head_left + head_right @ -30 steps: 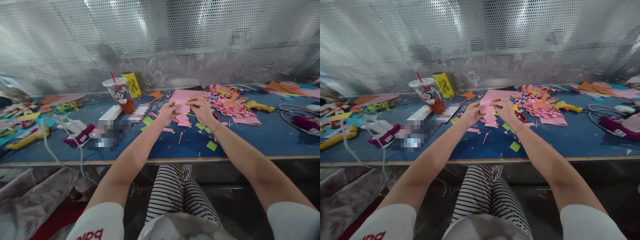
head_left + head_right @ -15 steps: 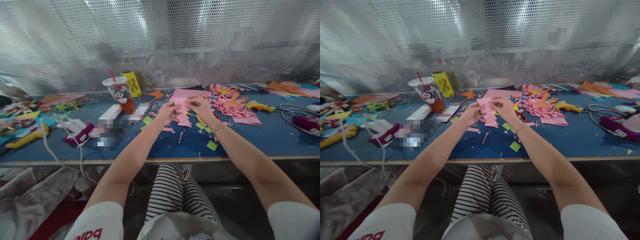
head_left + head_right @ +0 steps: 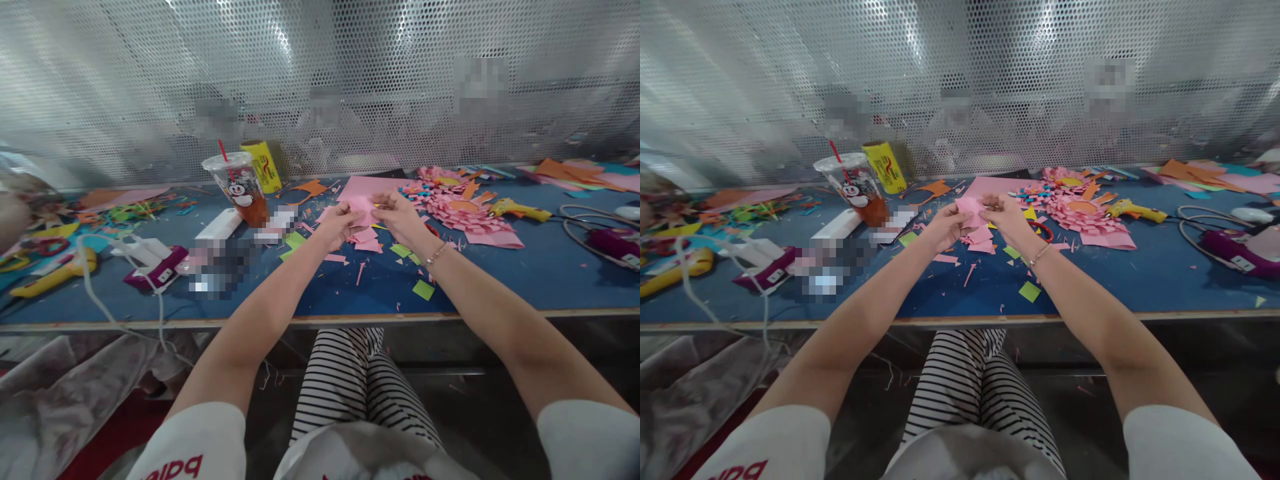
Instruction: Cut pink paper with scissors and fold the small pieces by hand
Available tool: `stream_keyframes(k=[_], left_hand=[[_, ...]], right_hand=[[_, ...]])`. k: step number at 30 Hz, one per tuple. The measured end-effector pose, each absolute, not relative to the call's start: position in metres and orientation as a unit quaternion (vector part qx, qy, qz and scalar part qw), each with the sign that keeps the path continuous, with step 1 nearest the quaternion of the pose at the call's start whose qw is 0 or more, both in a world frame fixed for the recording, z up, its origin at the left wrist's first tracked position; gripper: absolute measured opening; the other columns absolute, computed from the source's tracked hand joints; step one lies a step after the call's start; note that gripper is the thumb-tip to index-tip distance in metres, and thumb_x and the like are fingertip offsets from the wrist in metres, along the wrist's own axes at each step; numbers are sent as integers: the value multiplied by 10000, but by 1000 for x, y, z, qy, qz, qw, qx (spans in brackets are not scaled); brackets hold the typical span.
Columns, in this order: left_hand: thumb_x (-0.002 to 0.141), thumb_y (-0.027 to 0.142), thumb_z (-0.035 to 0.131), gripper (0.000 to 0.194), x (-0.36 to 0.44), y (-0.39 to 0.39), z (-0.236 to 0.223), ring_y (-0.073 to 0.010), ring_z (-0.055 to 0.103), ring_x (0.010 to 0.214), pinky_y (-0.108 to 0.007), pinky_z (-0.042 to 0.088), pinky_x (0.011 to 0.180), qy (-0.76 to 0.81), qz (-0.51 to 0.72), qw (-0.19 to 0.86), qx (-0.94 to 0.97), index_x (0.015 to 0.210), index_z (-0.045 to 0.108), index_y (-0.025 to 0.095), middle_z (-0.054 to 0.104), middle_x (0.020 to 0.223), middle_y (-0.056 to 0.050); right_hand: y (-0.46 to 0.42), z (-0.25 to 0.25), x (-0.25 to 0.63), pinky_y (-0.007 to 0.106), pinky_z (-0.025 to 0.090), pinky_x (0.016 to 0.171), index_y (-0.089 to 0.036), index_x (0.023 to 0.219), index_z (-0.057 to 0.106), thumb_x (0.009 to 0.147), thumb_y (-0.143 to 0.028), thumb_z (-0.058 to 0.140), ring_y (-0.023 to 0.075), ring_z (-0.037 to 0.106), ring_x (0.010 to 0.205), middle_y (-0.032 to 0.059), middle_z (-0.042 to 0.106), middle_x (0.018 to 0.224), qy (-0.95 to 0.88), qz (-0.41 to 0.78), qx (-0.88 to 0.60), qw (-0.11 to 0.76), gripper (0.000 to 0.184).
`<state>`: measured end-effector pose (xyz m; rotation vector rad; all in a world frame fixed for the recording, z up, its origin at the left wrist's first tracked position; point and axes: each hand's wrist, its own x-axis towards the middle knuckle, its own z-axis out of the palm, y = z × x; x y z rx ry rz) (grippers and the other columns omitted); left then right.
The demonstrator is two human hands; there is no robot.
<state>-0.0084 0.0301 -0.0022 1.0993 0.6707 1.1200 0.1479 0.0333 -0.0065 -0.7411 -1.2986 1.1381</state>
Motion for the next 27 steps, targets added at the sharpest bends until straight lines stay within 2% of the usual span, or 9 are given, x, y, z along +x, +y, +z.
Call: stream_keyframes(k=[4,11,18,27], left_hand=[[617,165,726,277,-7,31,-5,-110,624,725,-349,526,779,295,501,642,501,870,615,161,642,813,-6],[584,215,759,315,-5,30,-6,-91,605,679,-326,534,765,325,504,610,518,854,606,163,595,693,28],[562,258,762,368,-4,29,-8,-114,631,710,-317,542,722,317,504,576,560,883,609,161,647,773,3],[548,265,768,327,-2,34,-14,-109,622,679,-270,538,666,303,519,562,568,814,619,145,636,718,15]], right_hand=[[32,-7,148,244,441,670,-199,837,562,509,-167,690,87,514,711,-16,556,831,-543,512,-313,588,354],[30,-7,149,230,416,595,-198,738,595,517,-134,681,65,483,609,-45,523,705,-518,554,-314,571,246],[27,-6,150,236,405,579,-210,754,605,495,-115,692,69,495,608,-47,544,712,-489,573,-337,565,290],[22,-2,146,237,410,567,-210,743,550,506,-179,734,67,486,591,-52,497,696,-517,567,-319,556,301]])
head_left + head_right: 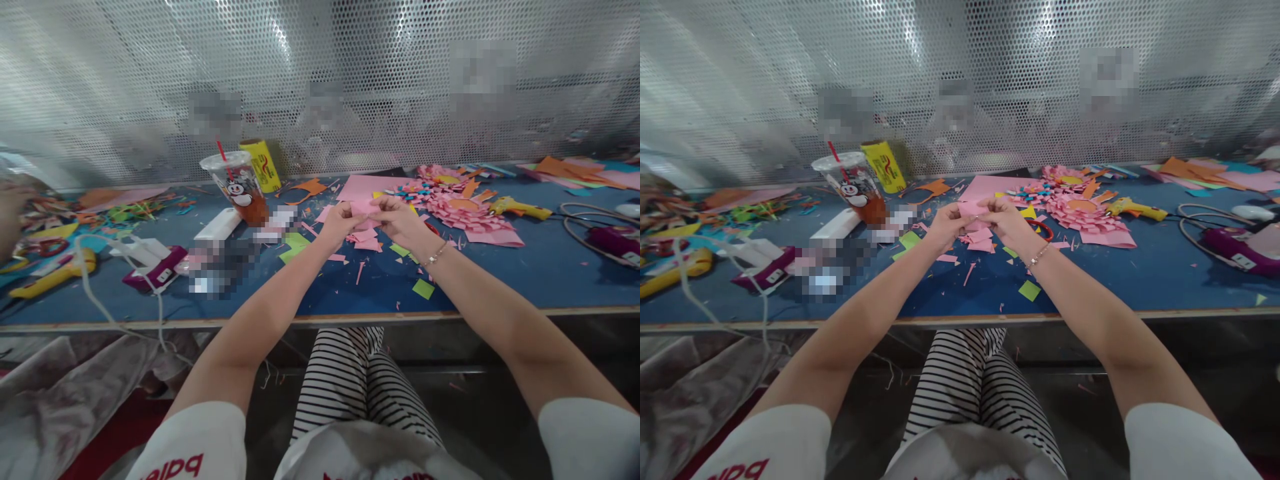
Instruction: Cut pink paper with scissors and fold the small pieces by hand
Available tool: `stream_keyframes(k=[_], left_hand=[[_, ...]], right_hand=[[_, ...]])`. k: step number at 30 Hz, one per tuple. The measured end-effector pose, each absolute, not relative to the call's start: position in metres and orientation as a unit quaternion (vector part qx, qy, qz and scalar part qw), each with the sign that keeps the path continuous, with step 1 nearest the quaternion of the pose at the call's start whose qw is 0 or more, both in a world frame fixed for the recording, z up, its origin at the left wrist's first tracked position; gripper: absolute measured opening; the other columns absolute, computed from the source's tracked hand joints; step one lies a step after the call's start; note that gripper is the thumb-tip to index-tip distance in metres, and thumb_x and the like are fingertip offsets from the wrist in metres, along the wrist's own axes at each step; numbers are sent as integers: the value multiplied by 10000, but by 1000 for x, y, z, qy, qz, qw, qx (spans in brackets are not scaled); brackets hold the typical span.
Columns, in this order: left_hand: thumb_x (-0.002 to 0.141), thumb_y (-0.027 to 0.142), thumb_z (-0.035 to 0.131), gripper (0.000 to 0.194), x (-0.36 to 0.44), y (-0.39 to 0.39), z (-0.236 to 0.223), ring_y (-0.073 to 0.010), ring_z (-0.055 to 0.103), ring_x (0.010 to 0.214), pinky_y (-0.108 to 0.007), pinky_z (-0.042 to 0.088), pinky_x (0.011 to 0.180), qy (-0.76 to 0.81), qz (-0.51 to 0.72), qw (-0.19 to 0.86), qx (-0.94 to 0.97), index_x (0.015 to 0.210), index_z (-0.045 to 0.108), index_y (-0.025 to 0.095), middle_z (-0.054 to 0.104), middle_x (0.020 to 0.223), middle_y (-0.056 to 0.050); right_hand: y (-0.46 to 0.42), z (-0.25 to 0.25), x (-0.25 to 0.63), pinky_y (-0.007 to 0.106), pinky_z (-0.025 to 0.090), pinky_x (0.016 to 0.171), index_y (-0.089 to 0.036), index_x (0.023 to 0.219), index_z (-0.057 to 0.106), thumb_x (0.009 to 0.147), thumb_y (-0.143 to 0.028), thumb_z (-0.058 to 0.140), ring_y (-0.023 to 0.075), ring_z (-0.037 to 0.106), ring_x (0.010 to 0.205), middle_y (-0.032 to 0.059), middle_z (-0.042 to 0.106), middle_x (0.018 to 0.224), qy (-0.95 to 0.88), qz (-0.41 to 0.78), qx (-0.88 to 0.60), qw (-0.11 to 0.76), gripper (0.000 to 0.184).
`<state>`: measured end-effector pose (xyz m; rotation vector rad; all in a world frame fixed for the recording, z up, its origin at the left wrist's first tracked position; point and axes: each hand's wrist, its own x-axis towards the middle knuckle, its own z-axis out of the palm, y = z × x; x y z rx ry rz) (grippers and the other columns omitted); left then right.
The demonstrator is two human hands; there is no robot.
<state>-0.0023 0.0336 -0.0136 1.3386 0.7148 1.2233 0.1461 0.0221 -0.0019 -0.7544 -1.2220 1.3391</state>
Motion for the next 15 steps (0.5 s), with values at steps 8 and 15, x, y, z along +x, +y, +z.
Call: stream_keyframes(k=[8,15], left_hand=[[571,287,755,379,-2,26,-5,-119,625,738,-285,517,709,294,514,580,559,898,611,161,665,843,-19],[559,295,761,371,-4,25,-3,-94,594,666,-257,495,654,286,514,576,568,857,592,155,629,742,15]], right_hand=[[27,-4,149,224,388,533,-228,754,463,510,-119,713,64,463,567,-66,491,692,-460,620,-294,564,367],[23,3,149,215,376,531,-201,741,519,494,-39,642,69,474,579,-59,538,667,-447,666,-292,521,320]])
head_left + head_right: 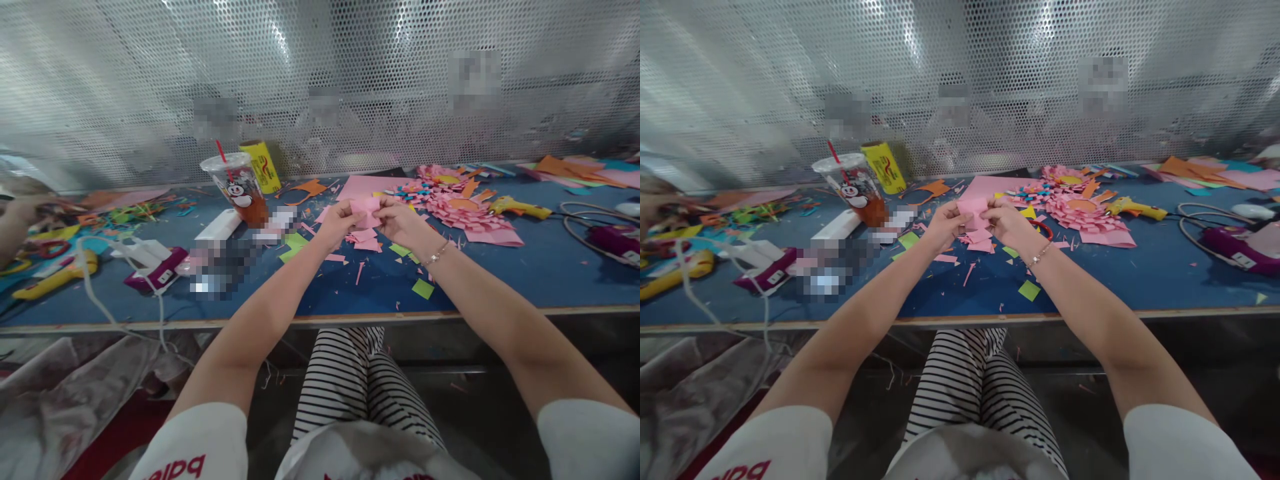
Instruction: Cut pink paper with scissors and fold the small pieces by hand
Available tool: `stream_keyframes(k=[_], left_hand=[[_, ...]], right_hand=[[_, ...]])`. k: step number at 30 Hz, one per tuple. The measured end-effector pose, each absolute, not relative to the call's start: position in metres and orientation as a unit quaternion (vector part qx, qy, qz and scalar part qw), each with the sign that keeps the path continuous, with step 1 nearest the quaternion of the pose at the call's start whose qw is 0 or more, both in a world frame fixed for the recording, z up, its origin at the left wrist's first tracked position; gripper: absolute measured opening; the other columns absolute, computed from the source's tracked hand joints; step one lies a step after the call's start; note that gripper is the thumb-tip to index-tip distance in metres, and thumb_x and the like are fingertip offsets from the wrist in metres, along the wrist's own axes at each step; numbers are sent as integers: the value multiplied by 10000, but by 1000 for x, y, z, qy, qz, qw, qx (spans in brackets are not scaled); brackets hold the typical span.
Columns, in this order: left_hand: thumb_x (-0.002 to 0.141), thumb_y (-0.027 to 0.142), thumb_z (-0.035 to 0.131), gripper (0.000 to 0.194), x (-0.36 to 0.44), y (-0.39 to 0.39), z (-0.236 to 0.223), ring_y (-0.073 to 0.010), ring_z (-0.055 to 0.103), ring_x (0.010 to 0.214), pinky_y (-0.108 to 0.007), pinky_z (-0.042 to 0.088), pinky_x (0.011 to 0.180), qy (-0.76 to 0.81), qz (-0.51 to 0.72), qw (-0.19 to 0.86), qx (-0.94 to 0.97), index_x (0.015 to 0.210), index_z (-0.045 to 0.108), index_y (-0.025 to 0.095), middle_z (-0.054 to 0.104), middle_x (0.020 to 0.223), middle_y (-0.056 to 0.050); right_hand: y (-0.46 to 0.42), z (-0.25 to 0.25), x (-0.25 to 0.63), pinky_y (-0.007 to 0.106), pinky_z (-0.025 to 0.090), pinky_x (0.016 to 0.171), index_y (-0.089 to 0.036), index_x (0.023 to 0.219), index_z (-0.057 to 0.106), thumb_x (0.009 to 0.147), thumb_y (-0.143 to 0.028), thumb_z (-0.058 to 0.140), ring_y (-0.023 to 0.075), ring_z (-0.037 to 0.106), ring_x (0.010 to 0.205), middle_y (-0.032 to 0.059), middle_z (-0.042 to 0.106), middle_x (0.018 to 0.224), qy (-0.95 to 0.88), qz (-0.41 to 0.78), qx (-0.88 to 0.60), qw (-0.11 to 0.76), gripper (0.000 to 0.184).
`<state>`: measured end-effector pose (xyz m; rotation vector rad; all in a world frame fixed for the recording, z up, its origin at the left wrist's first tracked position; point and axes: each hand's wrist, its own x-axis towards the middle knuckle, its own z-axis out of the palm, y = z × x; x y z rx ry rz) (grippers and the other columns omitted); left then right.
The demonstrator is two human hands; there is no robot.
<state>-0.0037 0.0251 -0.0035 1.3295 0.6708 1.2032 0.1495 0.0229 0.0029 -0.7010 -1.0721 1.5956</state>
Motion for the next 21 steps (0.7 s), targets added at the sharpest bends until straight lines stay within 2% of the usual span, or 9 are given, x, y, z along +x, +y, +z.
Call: stream_keyframes(k=[4,8,13,16,21], left_hand=[[538,285,774,351,-4,28,-6,-85,575,619,-224,472,600,289,524,564,569,805,592,150,612,684,24],[525,276,782,348,-4,29,-7,-89,572,595,-235,471,593,296,527,560,566,791,601,145,611,667,24],[512,276,789,337,-7,25,-1,-96,589,612,-269,489,642,289,502,613,538,751,598,136,623,678,18],[514,269,789,312,-8,24,2,-70,559,574,-236,467,630,295,482,637,525,712,589,135,593,607,33],[535,244,782,306,-9,26,3,-61,543,567,-202,434,573,270,498,634,527,746,583,149,590,642,39]], right_hand=[[20,2,147,206,357,515,-183,689,542,518,-32,649,57,454,548,-59,526,617,-474,669,-268,506,252],[19,0,144,218,388,564,-185,669,540,549,-33,665,66,476,574,-51,545,634,-487,669,-248,504,231],[23,-2,148,215,386,565,-175,660,554,605,-47,657,61,460,556,-48,529,599,-500,673,-242,488,174],[26,-2,151,205,392,556,-170,652,556,617,-65,678,58,465,553,-51,521,584,-511,679,-236,472,165],[22,0,151,201,429,557,-163,713,593,604,-83,714,58,495,547,-46,558,608,-511,691,-228,457,181]])
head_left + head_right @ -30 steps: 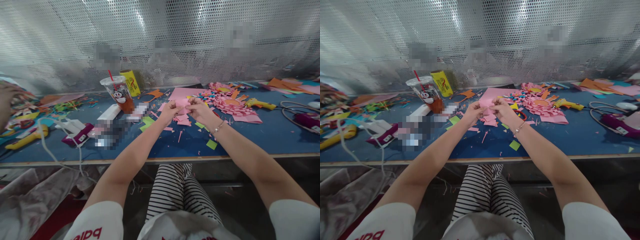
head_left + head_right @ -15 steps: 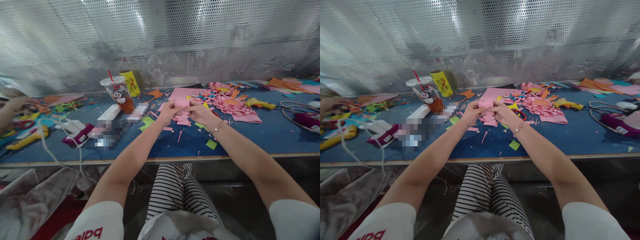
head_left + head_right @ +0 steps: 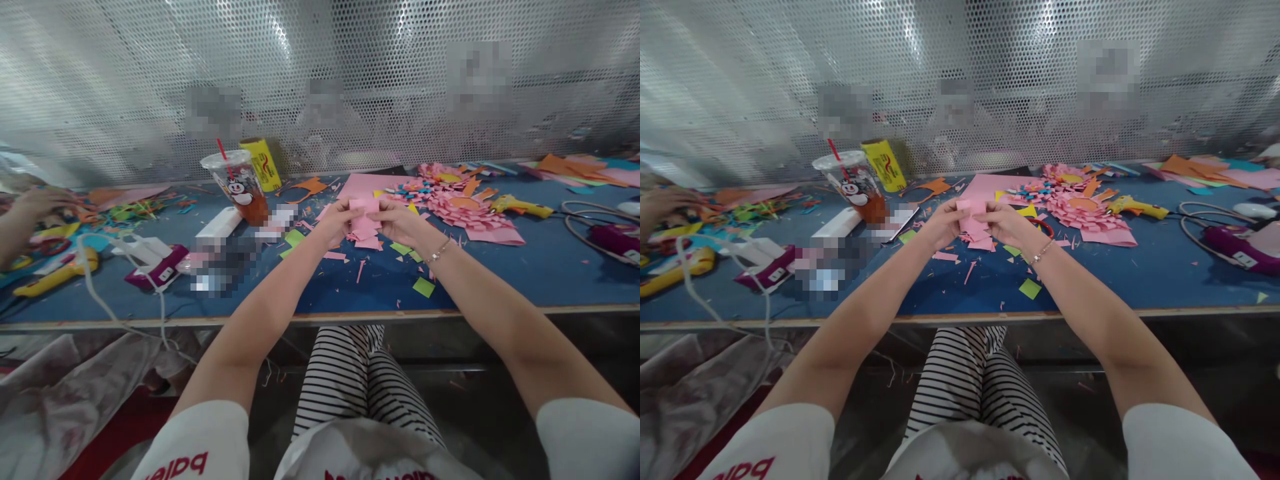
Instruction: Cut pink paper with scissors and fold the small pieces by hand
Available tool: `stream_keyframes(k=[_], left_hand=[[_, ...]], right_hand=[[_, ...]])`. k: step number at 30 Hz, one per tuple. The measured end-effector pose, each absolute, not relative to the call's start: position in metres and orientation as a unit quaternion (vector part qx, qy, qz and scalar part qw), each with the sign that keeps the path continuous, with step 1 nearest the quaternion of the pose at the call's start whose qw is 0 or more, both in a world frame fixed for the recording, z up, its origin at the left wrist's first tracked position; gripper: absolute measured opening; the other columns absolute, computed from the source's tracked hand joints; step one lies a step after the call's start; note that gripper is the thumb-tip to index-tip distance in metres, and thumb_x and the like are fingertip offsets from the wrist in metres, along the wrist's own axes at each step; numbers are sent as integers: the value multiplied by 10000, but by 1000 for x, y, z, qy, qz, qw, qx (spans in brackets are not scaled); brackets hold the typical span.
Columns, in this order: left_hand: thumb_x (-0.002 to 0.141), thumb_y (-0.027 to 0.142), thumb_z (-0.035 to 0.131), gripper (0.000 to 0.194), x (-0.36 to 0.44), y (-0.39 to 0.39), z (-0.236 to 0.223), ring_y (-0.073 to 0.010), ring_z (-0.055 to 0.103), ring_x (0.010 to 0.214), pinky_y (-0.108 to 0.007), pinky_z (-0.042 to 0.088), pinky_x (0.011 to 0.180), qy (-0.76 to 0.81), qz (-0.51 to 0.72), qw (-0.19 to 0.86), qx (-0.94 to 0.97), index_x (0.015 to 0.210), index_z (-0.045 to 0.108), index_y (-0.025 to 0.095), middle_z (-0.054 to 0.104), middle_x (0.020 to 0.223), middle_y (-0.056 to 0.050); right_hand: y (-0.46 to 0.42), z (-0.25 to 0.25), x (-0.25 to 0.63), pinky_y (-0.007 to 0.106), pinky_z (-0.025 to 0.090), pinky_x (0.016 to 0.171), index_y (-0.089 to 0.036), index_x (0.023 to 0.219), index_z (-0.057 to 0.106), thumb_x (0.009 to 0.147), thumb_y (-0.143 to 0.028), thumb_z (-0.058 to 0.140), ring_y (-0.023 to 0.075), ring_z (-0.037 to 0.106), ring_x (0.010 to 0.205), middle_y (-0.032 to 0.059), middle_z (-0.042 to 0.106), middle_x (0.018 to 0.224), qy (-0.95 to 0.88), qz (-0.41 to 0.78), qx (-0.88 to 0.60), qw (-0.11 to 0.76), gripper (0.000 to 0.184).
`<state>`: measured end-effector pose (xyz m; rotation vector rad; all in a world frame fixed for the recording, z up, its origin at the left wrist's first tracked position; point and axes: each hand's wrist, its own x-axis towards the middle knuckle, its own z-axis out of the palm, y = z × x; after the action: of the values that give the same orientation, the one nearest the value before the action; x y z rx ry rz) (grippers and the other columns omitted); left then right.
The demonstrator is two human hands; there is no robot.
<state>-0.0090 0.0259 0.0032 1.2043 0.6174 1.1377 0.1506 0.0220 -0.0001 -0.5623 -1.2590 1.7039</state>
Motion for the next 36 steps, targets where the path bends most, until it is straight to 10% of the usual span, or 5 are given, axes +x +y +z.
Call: stream_keyframes(k=[36], left_hand=[[549,149,752,330,-13,23,2,-101,615,670,-261,497,669,243,452,659,549,838,593,161,657,777,3]], right_hand=[[20,4,153,186,446,523,-163,636,539,579,-26,644,58,511,555,-45,544,569,-400,737,-311,447,182]])
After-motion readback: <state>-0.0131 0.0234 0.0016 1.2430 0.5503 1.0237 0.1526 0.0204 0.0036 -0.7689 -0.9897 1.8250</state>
